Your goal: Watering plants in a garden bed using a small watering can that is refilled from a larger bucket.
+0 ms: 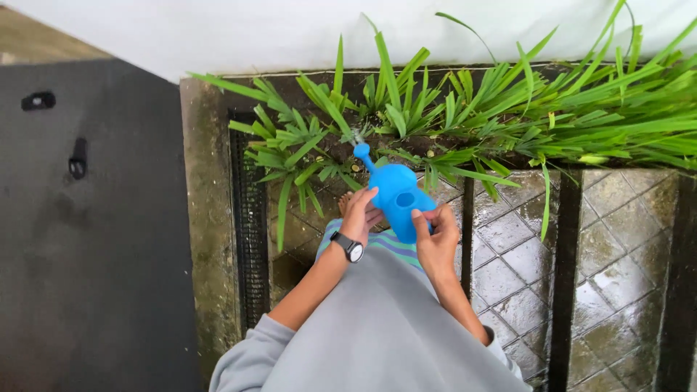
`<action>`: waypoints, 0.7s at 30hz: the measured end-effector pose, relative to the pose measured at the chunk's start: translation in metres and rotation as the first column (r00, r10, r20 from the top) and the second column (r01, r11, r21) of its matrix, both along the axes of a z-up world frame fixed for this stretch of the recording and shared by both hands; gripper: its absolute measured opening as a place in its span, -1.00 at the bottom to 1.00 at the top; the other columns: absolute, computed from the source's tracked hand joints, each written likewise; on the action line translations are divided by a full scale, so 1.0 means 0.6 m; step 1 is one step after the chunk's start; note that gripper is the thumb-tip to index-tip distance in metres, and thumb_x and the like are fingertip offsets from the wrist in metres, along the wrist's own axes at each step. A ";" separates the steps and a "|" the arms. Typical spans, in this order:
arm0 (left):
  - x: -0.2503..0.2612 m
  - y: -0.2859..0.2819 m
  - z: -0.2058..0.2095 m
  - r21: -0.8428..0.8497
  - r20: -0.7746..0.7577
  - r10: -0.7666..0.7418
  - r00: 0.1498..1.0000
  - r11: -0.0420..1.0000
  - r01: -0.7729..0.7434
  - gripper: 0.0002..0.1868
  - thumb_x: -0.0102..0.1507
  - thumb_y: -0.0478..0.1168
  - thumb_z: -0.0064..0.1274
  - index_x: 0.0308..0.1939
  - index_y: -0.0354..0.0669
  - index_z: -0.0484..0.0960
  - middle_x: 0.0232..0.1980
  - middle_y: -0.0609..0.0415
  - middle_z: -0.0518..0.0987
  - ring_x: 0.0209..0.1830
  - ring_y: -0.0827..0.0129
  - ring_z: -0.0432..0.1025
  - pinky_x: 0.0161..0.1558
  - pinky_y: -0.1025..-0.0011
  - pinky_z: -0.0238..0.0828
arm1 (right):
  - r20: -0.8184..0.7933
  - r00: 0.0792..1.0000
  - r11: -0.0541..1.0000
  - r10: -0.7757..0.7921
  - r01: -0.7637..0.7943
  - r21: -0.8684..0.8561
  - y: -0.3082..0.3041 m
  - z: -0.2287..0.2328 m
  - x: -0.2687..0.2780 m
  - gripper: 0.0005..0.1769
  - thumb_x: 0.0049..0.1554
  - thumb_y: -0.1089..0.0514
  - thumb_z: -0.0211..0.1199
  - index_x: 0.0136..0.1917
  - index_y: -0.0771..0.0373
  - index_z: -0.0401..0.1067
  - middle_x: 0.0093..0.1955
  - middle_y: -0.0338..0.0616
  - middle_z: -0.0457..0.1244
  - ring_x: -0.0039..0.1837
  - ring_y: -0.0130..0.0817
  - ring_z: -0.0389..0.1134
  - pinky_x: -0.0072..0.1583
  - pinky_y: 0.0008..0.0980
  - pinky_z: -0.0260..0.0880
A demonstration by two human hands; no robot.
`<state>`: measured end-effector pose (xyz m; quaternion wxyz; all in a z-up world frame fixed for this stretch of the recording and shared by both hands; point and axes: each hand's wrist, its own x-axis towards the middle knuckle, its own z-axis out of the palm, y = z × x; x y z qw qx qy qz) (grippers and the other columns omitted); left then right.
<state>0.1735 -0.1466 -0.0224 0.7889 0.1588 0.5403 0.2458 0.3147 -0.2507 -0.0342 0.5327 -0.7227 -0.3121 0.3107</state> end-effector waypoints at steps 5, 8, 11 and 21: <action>0.022 0.051 0.007 -0.082 -0.018 -0.125 0.992 0.989 0.123 -0.03 0.31 0.14 0.25 0.63 -0.08 0.08 0.57 -0.48 0.00 0.54 -0.37 0.05 0.50 -0.16 0.14 | -0.014 0.989 0.989 -0.147 0.147 -0.003 0.010 -0.008 -0.015 -0.78 0.25 0.29 0.34 -0.16 0.28 0.32 -0.47 -0.17 0.07 -0.37 -0.53 0.12 -0.25 -0.48 0.03; 0.047 0.087 0.028 0.037 0.021 -0.268 0.963 0.963 0.267 -0.04 0.32 0.16 0.19 0.62 -0.20 0.09 0.51 -0.56 0.11 0.48 -0.37 0.14 0.48 -0.27 0.05 | 0.021 0.966 0.966 -0.257 0.257 -0.030 0.015 -0.008 -0.020 -0.80 0.28 0.25 0.33 -0.12 0.26 0.33 -0.43 -0.18 0.13 -0.36 -0.52 0.11 -0.26 -0.45 0.05; 0.065 0.110 0.017 0.069 0.022 -0.404 0.914 0.913 0.402 -0.07 0.31 0.20 0.18 0.60 -0.13 0.17 0.47 -0.48 0.23 0.44 -0.33 0.22 0.47 -0.27 0.02 | 0.018 0.932 0.932 -0.362 0.363 -0.010 0.019 0.004 -0.028 -0.81 0.31 0.26 0.30 -0.10 0.28 0.32 -0.43 -0.17 0.13 -0.36 -0.56 0.16 -0.23 -0.52 0.08; 0.020 0.051 -0.028 -0.029 0.026 -0.565 0.825 0.824 0.565 -0.02 0.34 0.14 0.22 0.57 -0.37 0.04 0.34 -0.55 0.32 0.33 -0.32 0.33 0.40 -0.21 0.25 | -0.007 0.893 0.889 -0.449 0.446 -0.103 -0.048 0.017 -0.080 -0.77 0.29 0.31 0.25 -0.19 0.25 0.29 -0.49 -0.20 0.05 -0.40 -0.55 0.00 -0.26 -0.45 0.00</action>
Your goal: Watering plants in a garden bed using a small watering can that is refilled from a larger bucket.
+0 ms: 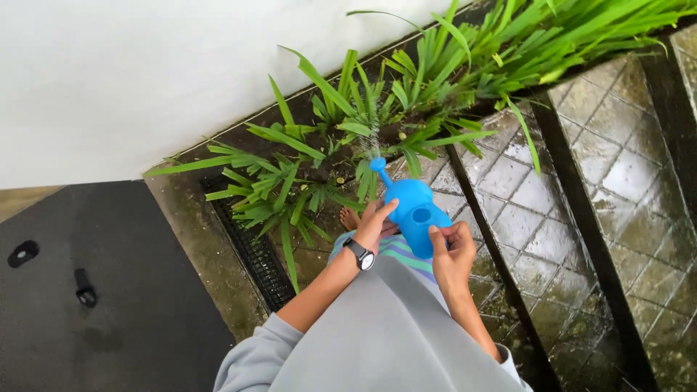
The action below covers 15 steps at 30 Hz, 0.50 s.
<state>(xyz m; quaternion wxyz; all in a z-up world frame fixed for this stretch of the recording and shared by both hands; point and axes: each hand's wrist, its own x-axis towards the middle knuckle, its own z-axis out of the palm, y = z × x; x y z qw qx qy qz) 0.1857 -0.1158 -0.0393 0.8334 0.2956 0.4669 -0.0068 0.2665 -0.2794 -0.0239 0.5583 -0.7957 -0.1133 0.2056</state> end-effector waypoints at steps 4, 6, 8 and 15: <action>-0.016 -0.042 0.003 -0.034 -0.047 -0.029 0.999 0.999 0.027 -0.05 0.37 0.12 0.19 0.55 -0.38 0.02 0.35 -0.53 0.29 0.37 -0.30 0.30 0.44 -0.19 0.24 | -0.042 0.999 1.000 0.015 -0.015 -0.019 -0.038 0.012 -0.005 -0.77 0.28 0.32 0.25 -0.21 0.29 0.29 -0.51 -0.17 0.04 -0.41 -0.52 -0.02 -0.27 -0.43 -0.01; -0.014 -0.063 0.013 -0.023 -0.036 -0.036 0.999 0.999 0.035 -0.06 0.38 0.12 0.17 0.55 -0.39 0.02 0.36 -0.55 0.27 0.39 -0.34 0.27 0.46 -0.22 0.21 | -0.052 0.999 1.000 0.011 -0.012 -0.018 -0.062 0.015 -0.008 -0.78 0.27 0.32 0.26 -0.20 0.29 0.30 -0.50 -0.17 0.06 -0.40 -0.54 0.00 -0.27 -0.44 0.00; 0.000 -0.091 0.019 -0.019 -0.026 -0.039 0.999 0.999 0.039 -0.07 0.39 0.11 0.15 0.55 -0.40 0.02 0.36 -0.57 0.25 0.40 -0.38 0.24 0.47 -0.26 0.19 | -0.063 0.998 1.000 0.011 -0.012 -0.025 -0.090 0.021 0.000 -0.80 0.26 0.32 0.27 -0.19 0.29 0.31 -0.49 -0.17 0.07 -0.39 -0.57 0.01 -0.26 -0.45 0.01; 0.075 -0.212 -0.001 0.030 0.024 -0.122 0.992 0.992 0.121 -0.07 0.37 0.13 0.18 0.57 -0.30 0.05 0.39 -0.55 0.25 0.35 -0.31 0.32 0.44 -0.23 0.24 | -0.061 0.995 0.997 -0.080 0.080 -0.003 -0.206 0.053 0.047 -0.81 0.32 0.26 0.23 -0.15 0.25 0.31 -0.51 -0.22 0.07 -0.41 -0.58 -0.03 -0.27 -0.48 -0.02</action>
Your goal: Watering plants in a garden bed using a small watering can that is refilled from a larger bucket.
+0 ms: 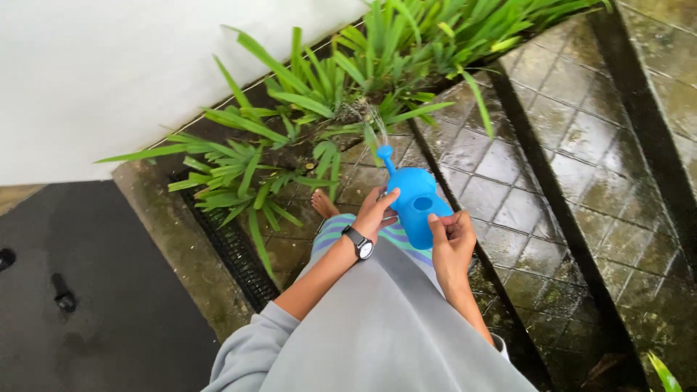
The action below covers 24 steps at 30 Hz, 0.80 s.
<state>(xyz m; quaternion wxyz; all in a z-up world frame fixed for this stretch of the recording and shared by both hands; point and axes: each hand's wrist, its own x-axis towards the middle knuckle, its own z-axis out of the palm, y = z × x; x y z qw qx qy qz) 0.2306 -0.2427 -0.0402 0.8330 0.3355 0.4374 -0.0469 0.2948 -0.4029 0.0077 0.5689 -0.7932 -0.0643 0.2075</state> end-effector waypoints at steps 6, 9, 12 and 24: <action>0.060 -0.052 0.038 0.020 0.032 -0.073 0.997 0.997 0.073 -0.07 0.37 0.08 0.16 0.61 -0.29 0.01 0.42 -0.56 0.23 0.36 -0.30 0.33 0.41 -0.25 0.26 | 0.022 0.994 0.995 -0.103 0.103 -0.007 -0.061 -0.020 0.042 -0.82 0.29 0.28 0.24 -0.14 0.27 0.30 -0.48 -0.19 0.08 -0.37 -0.55 -0.01 -0.25 -0.45 -0.03; 0.077 -0.045 0.016 0.015 0.021 -0.066 0.998 0.998 0.065 -0.10 0.39 0.05 0.14 0.62 -0.26 0.01 0.41 -0.51 0.26 0.33 -0.22 0.37 0.41 -0.20 0.27 | 0.022 0.994 0.994 -0.109 0.109 0.005 -0.050 -0.025 0.064 -0.82 0.28 0.28 0.26 -0.14 0.26 0.30 -0.48 -0.19 0.09 -0.37 -0.55 -0.01 -0.25 -0.44 -0.04; 0.107 -0.017 0.022 0.026 0.033 -0.048 0.998 0.999 0.047 -0.11 0.40 0.03 0.13 0.63 -0.25 0.00 0.42 -0.52 0.26 0.35 -0.26 0.34 0.43 -0.21 0.25 | 0.026 0.994 0.994 -0.107 0.106 0.034 -0.020 -0.024 0.092 -0.80 0.28 0.27 0.27 -0.15 0.28 0.30 -0.48 -0.17 0.09 -0.38 -0.53 -0.01 -0.24 -0.44 -0.03; 0.312 0.136 -0.021 0.089 0.097 -0.136 0.986 0.988 0.128 -0.13 0.34 0.04 0.24 0.60 -0.14 0.17 0.41 -0.48 0.35 0.32 -0.29 0.38 0.39 -0.19 0.27 | 0.113 0.951 0.958 -0.286 0.285 0.029 0.132 -0.044 0.230 -0.79 0.31 0.20 0.29 -0.10 0.25 0.30 -0.42 -0.19 0.14 -0.33 -0.56 0.08 -0.23 -0.48 0.04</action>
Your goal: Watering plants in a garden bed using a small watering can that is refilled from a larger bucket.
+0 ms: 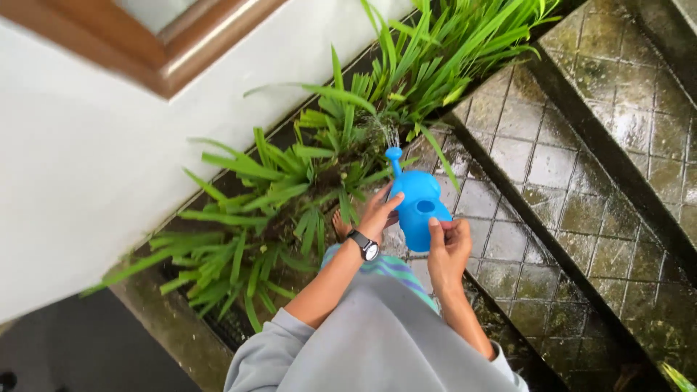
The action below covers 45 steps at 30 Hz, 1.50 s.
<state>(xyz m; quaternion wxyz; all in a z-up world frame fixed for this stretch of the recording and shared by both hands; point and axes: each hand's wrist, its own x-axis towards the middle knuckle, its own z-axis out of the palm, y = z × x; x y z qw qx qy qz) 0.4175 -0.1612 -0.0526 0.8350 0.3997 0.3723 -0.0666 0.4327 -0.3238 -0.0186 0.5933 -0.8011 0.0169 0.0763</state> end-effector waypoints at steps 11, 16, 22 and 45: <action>0.111 0.049 -0.065 -0.051 -0.025 -0.013 1.000 0.999 0.012 -0.16 0.30 0.04 0.28 0.57 -0.08 0.26 0.34 -0.32 0.46 0.18 -0.11 0.50 0.24 -0.06 0.44 | 0.052 0.998 0.997 -0.040 0.043 -0.066 0.060 -0.031 0.083 -0.82 0.30 0.24 0.30 -0.08 0.26 0.33 -0.42 -0.10 0.19 -0.33 -0.45 0.18 -0.22 -0.43 0.13; 0.086 0.065 0.004 -0.060 -0.023 0.059 0.998 0.996 -0.060 -0.15 0.31 0.00 0.21 0.59 -0.14 0.19 0.35 -0.41 0.41 0.25 -0.24 0.44 0.28 -0.12 0.39 | 0.029 0.998 0.995 0.059 -0.057 -0.079 0.055 -0.032 0.083 -0.81 0.31 0.23 0.28 -0.11 0.26 0.32 -0.45 -0.10 0.17 -0.36 -0.44 0.11 -0.23 -0.41 0.09; 0.008 -0.011 -0.034 -0.035 -0.095 0.003 0.995 0.999 -0.006 -0.23 0.32 0.02 0.25 0.54 0.02 0.30 0.32 -0.28 0.44 0.21 -0.12 0.46 0.25 -0.03 0.40 | -0.041 0.997 0.994 0.060 -0.064 -0.091 -0.031 -0.057 0.008 -0.81 0.32 0.17 0.27 -0.09 0.23 0.32 -0.39 -0.13 0.20 -0.34 -0.35 0.15 -0.21 -0.40 0.15; -0.237 -0.162 0.026 0.043 -0.132 0.335 0.933 0.942 -0.333 -0.25 0.37 -0.02 0.15 0.60 0.00 0.21 0.42 -0.40 0.34 0.35 -0.23 0.38 0.39 -0.14 0.28 | 0.024 0.883 0.882 0.469 -0.470 0.035 -0.138 -0.010 -0.129 -0.81 0.34 0.24 0.20 -0.12 0.25 0.29 -0.48 -0.22 0.04 -0.40 -0.52 0.00 -0.26 -0.46 0.01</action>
